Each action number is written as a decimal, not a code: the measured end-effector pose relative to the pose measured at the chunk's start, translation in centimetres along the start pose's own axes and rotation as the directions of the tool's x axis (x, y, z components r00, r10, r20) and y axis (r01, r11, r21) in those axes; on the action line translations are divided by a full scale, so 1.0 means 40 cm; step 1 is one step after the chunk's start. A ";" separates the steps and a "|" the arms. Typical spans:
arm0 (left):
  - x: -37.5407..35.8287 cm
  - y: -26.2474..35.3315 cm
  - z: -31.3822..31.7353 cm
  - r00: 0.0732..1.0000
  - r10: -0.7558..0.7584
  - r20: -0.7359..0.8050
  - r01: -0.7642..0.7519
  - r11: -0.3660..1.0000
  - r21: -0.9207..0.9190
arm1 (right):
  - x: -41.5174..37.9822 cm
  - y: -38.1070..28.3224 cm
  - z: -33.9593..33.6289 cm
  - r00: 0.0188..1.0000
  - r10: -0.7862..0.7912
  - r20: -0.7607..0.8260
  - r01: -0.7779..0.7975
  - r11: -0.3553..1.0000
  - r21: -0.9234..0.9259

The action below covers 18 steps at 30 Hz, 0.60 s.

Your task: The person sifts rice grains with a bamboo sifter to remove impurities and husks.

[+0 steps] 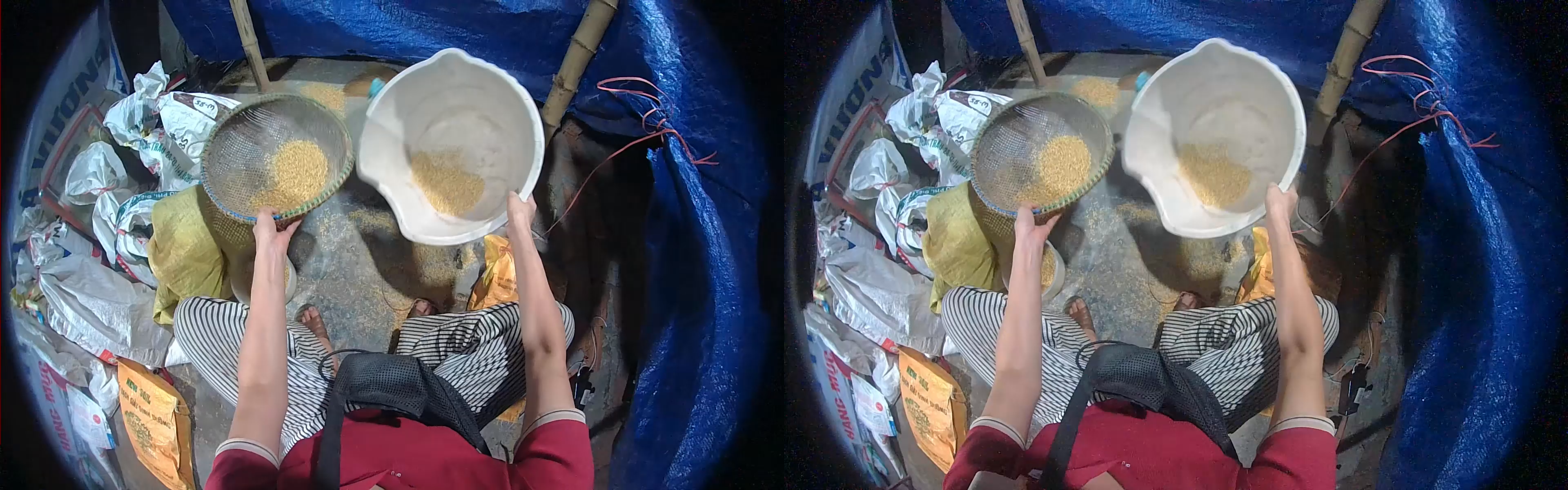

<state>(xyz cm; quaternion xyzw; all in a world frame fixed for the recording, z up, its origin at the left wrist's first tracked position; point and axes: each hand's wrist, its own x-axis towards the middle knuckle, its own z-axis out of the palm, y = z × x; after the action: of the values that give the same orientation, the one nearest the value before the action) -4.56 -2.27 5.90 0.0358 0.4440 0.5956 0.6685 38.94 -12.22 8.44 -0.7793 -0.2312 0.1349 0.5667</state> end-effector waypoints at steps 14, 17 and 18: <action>0.026 -0.306 -0.086 0.890 -0.455 0.012 0.408 0.808 0.425 | 0.007 -0.057 -0.017 0.908 -0.266 -0.324 0.349 0.908 0.233; -0.012 -0.338 -0.104 0.876 -0.483 0.003 0.430 0.783 0.449 | -0.018 -0.051 0.003 0.899 -0.329 -0.291 0.401 0.885 0.238; -0.009 -0.350 -0.113 0.874 -0.480 -0.070 0.463 0.782 0.417 | -0.022 -0.042 0.011 0.907 -0.316 -0.278 0.380 0.898 0.220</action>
<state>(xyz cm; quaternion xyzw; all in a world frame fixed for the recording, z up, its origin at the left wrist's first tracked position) 3.31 -8.78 -4.73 0.0792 0.5429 0.2987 0.7809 37.63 -11.88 9.84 -0.6510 -0.2783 -0.0323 0.7054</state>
